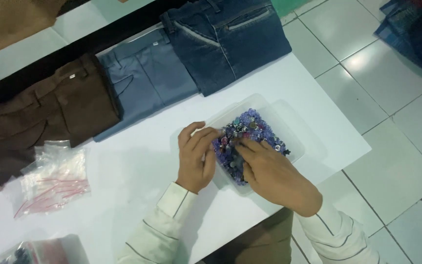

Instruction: The person picks up buttons from a container, groups them on a table, and places them into a small plastic bag.

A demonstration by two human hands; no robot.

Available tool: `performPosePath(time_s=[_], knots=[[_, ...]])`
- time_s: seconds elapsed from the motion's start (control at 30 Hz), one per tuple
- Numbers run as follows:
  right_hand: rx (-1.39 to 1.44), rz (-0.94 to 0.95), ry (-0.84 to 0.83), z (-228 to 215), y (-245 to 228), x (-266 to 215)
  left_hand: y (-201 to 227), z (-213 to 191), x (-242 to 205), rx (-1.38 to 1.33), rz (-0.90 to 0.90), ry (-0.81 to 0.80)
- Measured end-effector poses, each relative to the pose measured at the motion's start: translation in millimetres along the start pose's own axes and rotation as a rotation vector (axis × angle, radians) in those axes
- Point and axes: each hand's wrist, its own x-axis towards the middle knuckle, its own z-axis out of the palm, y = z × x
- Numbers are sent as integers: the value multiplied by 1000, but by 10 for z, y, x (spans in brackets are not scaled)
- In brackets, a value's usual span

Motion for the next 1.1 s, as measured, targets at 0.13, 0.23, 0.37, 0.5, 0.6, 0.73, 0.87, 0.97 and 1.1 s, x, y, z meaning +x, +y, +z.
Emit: performPosePath(time_s=[0.13, 0.23, 0.37, 0.5, 0.6, 0.73, 0.87, 0.97, 1.1], knots=[[-2, -9, 129, -15, 41, 127, -111, 2, -33, 10, -18, 8], [39, -83, 160, 101, 32, 252, -96, 26, -45, -20, -12, 21], [-74, -50, -1, 322, 224, 358, -92, 42, -17, -70, -12, 35], [-74, 100, 62, -27, 135, 235, -93, 23, -64, -106, -40, 50], [-115, 96, -6, -46, 216, 138, -86, 31, -64, -106, -32, 59], [-14, -24, -209, 159, 204, 133, -93, 32, -85, -121, -21, 74], [17, -8, -205, 72, 113, 248, -101, 50, -115, -119, -20, 100], [15, 10, -94, -114, 102, 197, -110, 45, -116, -114, -16, 114], [-21, 62, -92, -115, 157, 162, -93, 36, -100, -112, -15, 116]])
